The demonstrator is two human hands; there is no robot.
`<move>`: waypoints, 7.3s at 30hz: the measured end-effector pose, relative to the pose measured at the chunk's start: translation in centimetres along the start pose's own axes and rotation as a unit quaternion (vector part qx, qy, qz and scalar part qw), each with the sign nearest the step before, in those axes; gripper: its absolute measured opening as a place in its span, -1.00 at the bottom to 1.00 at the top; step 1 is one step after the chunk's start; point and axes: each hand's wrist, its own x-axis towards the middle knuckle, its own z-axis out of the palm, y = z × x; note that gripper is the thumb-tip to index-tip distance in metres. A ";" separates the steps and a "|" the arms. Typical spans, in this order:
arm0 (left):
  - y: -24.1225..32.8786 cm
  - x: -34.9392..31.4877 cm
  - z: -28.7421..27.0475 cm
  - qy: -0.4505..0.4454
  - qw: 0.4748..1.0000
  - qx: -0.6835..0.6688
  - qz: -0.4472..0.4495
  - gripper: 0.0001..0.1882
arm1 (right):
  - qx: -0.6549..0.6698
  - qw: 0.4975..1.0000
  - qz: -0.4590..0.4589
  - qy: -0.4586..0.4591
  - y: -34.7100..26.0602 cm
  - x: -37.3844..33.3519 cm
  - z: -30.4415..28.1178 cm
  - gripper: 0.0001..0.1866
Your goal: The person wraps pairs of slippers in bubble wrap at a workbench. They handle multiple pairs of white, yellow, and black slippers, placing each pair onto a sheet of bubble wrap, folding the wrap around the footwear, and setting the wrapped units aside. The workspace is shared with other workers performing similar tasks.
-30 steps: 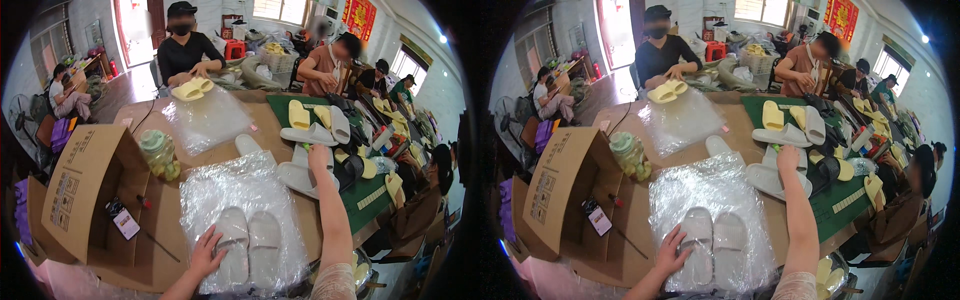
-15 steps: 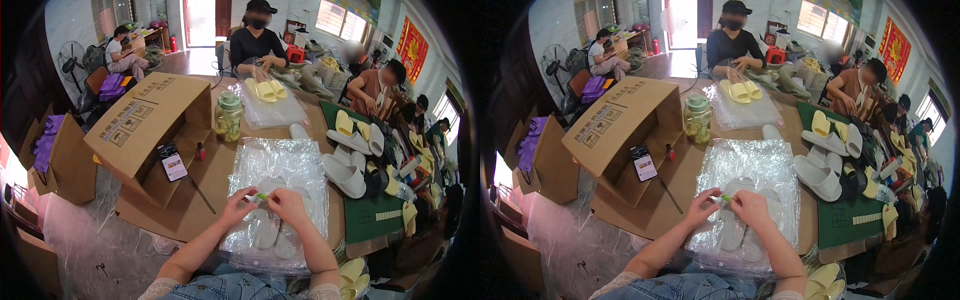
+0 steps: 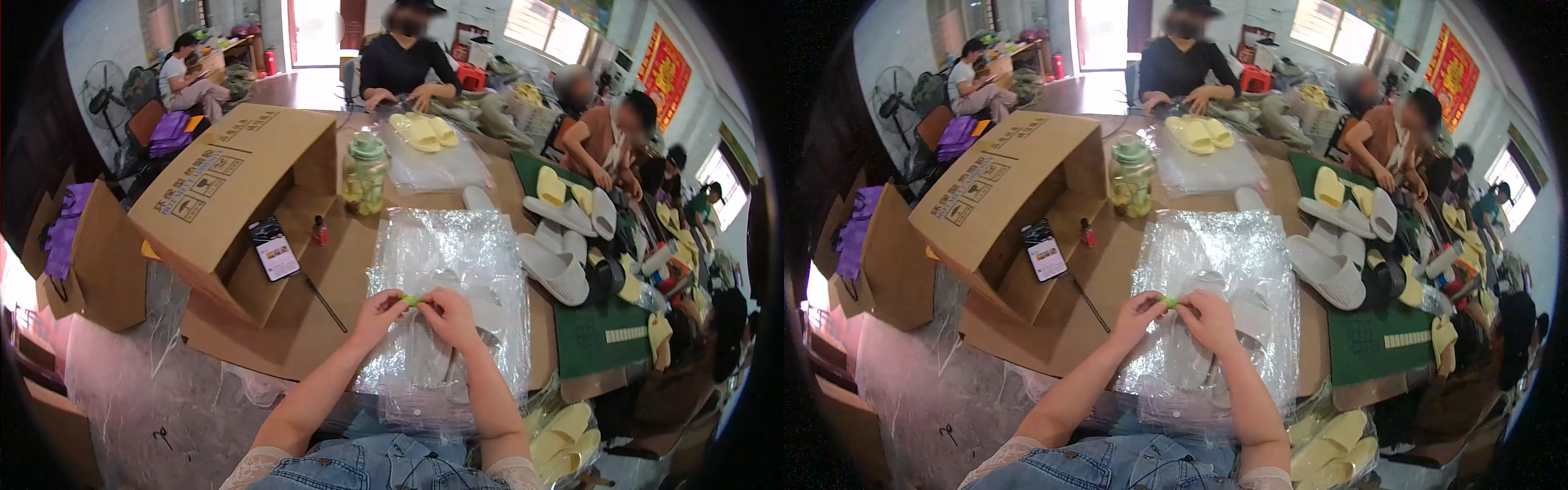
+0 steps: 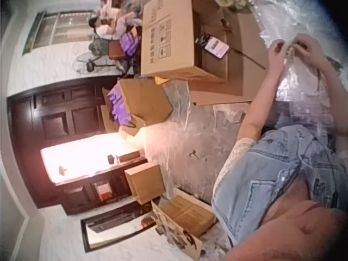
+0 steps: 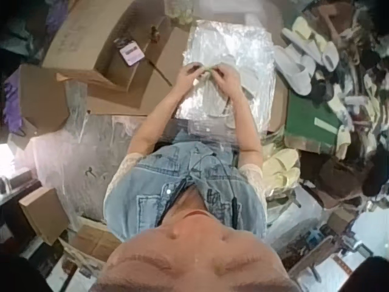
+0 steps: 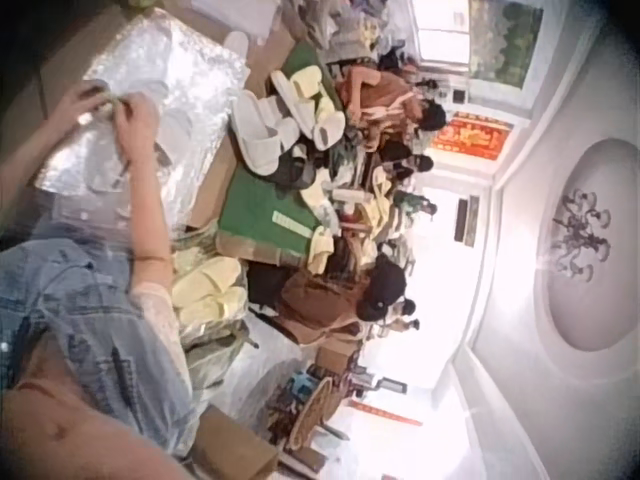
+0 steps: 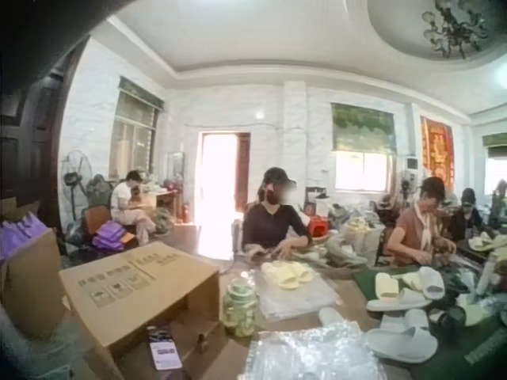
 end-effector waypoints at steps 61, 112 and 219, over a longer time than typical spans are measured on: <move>6.3 -9.4 2.3 -0.059 0.996 0.070 0.000 -0.81 | 0.087 0.994 -0.053 0.045 -6.2 -7.0 -1.4 -0.83; 9.5 -11.3 2.0 0.107 0.964 -0.235 -0.069 -0.85 | 0.188 0.942 -0.193 0.201 -9.7 -7.6 5.0 -0.67; 2.1 -28.6 -20.3 0.046 0.742 0.661 0.105 -0.81 | 0.070 0.939 0.139 0.305 2.4 -11.8 1.0 -0.85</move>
